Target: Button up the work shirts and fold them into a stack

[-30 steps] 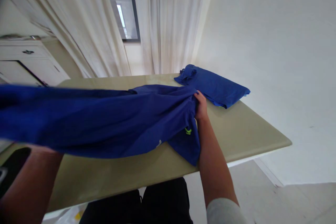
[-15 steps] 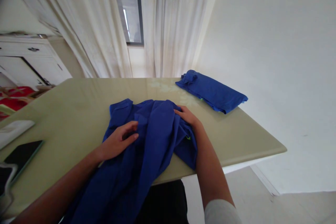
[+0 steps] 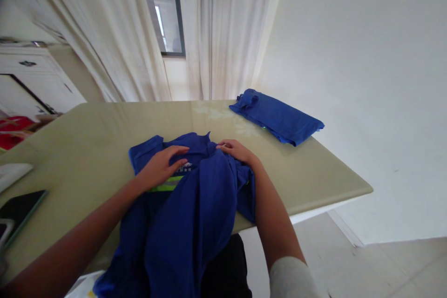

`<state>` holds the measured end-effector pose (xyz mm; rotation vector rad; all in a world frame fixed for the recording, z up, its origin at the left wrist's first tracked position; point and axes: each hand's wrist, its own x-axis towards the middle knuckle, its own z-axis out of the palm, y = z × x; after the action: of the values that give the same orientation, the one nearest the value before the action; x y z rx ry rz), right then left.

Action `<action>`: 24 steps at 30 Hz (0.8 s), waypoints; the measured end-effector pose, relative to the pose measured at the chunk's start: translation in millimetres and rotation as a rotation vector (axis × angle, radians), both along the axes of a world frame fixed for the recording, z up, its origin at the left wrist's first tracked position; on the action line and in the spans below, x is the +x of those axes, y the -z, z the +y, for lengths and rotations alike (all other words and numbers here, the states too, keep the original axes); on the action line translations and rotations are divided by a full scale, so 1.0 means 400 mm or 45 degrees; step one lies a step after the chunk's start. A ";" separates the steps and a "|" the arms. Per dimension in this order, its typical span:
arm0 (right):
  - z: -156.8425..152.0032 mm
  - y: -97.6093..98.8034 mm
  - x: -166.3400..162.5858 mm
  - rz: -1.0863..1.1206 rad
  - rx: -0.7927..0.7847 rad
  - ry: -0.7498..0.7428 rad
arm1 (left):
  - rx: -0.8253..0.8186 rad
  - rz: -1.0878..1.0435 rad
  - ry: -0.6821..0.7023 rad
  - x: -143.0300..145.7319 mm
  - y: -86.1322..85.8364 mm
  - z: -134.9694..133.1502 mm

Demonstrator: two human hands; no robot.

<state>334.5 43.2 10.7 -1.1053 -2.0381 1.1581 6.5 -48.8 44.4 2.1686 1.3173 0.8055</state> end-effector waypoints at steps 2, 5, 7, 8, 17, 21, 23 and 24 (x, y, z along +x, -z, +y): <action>-0.008 -0.010 -0.013 0.025 0.038 -0.027 | 0.011 0.346 0.008 0.037 0.066 0.042; -0.041 -0.058 -0.023 0.133 0.271 0.111 | 0.005 0.647 -0.116 0.039 0.134 0.074; -0.070 -0.100 -0.026 0.221 0.391 0.128 | 0.055 0.672 -0.245 0.005 0.155 0.095; -0.082 -0.117 -0.025 0.260 0.387 0.090 | 0.074 0.665 -0.311 -0.020 0.160 0.109; -0.016 -0.028 -0.007 -0.129 0.305 0.480 | -0.056 0.712 -0.574 -0.125 0.132 0.219; -0.004 0.001 -0.033 -0.195 0.263 0.198 | 0.126 0.593 -0.346 -0.002 0.124 0.220; -0.006 -0.015 -0.024 -0.007 0.358 0.298 | 0.131 0.489 -0.381 0.044 0.136 0.210; -0.006 -0.026 -0.010 0.159 0.424 0.428 | 0.142 0.438 -0.412 0.056 0.144 0.204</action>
<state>330.7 40.7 21.1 -1.1198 -1.7809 0.6742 28.9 32.7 -13.4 2.2861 1.8721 0.6517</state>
